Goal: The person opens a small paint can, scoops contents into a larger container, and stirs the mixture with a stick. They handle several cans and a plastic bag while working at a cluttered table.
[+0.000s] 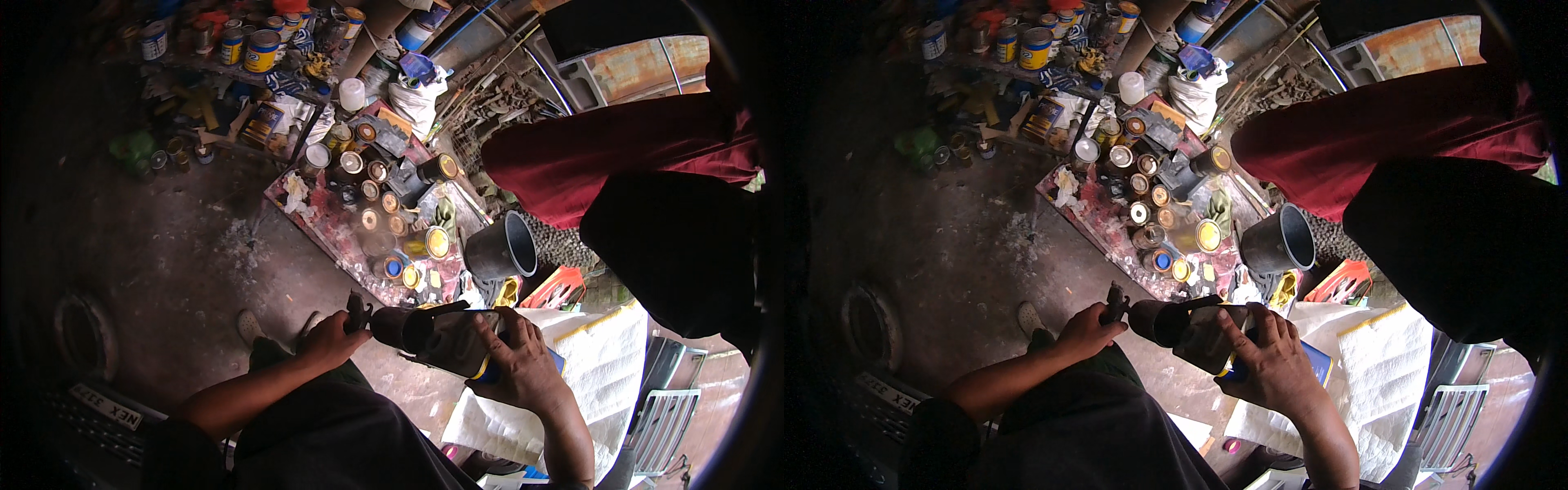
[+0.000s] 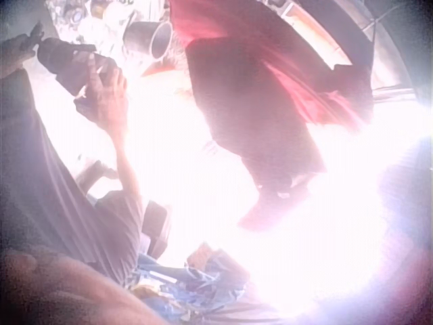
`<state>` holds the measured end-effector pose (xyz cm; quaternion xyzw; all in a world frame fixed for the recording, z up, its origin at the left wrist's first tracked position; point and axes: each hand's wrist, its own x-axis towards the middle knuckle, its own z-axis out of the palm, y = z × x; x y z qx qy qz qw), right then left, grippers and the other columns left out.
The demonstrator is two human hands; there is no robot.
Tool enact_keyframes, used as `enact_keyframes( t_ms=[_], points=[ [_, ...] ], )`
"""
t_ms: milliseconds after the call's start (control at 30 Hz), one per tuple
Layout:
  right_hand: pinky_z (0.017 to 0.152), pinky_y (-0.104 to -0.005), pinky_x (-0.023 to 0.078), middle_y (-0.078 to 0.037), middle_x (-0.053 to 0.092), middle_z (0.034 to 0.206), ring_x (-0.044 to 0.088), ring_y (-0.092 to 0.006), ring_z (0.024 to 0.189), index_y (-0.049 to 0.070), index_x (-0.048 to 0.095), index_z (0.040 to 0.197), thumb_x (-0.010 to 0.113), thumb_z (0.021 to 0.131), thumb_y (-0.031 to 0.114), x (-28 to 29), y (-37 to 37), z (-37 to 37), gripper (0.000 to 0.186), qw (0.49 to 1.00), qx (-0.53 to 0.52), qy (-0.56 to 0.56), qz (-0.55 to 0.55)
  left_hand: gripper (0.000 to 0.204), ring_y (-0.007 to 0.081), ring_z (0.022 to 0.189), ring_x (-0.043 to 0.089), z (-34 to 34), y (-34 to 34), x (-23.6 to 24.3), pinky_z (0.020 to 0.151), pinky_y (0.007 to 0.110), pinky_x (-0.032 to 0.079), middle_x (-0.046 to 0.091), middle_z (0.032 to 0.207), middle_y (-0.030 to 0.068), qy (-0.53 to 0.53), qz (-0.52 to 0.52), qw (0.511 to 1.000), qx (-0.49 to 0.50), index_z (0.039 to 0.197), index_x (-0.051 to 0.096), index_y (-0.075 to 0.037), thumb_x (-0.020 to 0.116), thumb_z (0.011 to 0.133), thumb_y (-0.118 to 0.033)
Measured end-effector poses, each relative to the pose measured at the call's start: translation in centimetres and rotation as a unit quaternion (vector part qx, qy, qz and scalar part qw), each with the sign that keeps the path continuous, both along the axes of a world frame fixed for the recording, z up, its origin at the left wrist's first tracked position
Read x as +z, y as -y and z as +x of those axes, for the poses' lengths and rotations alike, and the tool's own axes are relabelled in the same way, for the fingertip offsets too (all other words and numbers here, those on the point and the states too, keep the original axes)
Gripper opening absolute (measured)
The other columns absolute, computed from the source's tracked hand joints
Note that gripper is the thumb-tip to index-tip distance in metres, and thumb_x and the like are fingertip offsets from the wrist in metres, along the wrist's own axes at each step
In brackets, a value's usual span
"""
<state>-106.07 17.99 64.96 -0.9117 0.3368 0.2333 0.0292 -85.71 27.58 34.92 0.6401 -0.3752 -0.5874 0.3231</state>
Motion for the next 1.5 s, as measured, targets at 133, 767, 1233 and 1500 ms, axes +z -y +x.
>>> enact_keyframes(
  t_ms=[133, 767, 1233, 1500],
  points=[
    [0.111, -0.0556, 0.038, -0.030, 0.042, 0.144, 0.046, -0.0469, 0.133, 0.026, 0.032, 0.163, 0.086, 0.073, 0.045, -0.4, 0.2, -1.7, 0.106, 1.000, -0.013, 0.015, 0.000, 0.046, 0.0241, 0.075, 0.076, -0.7, 0.7, 0.3, 0.076, 0.038, 0.055, 0.072, 0.086, 0.0143, 0.011, 0.005, 1.000, -0.015, 0.108, 0.063, 0.000, 0.072, 0.088, -0.040],
    [0.114, -0.0466, 0.041, -0.024, 0.038, 0.147, 0.045, -0.0418, 0.135, 0.006, 0.027, 0.160, 0.077, 0.066, 0.010, -15.9, 4.6, -21.9, 0.107, 0.778, -0.412, 0.455, -0.136, 0.029, 0.0206, 0.075, 0.071, -0.4, 4.3, 0.0, 0.070, 0.031, 0.055, 0.065, 0.095, 0.0101, -0.224, 0.023, 0.967, 0.118, 0.106, 0.058, -0.001, 0.066, 0.094, -0.026],
    [0.113, -0.0489, 0.039, -0.036, 0.026, 0.148, 0.041, -0.0518, 0.133, -0.004, 0.014, 0.160, 0.095, 0.070, 0.027, -35.3, 17.0, -15.1, 0.125, 0.599, -0.556, 0.523, -0.242, 0.032, 0.0231, 0.075, 0.071, 3.4, 0.8, 3.2, 0.068, 0.035, 0.057, 0.069, 0.098, 0.0114, -0.147, -0.030, 0.969, 0.194, 0.116, 0.064, 0.002, 0.062, 0.093, -0.020],
    [0.116, -0.0504, 0.036, -0.039, 0.021, 0.155, 0.036, -0.0544, 0.140, -0.011, 0.022, 0.155, 0.093, 0.072, 0.039, -34.5, 12.9, -16.2, 0.120, 0.620, -0.565, 0.523, -0.153, 0.033, 0.0226, 0.077, 0.071, 3.5, 0.0, 2.7, 0.073, 0.037, 0.060, 0.071, 0.102, 0.0124, -0.176, -0.014, 0.957, 0.231, 0.117, 0.064, 0.003, 0.060, 0.093, -0.018]
  ],
)
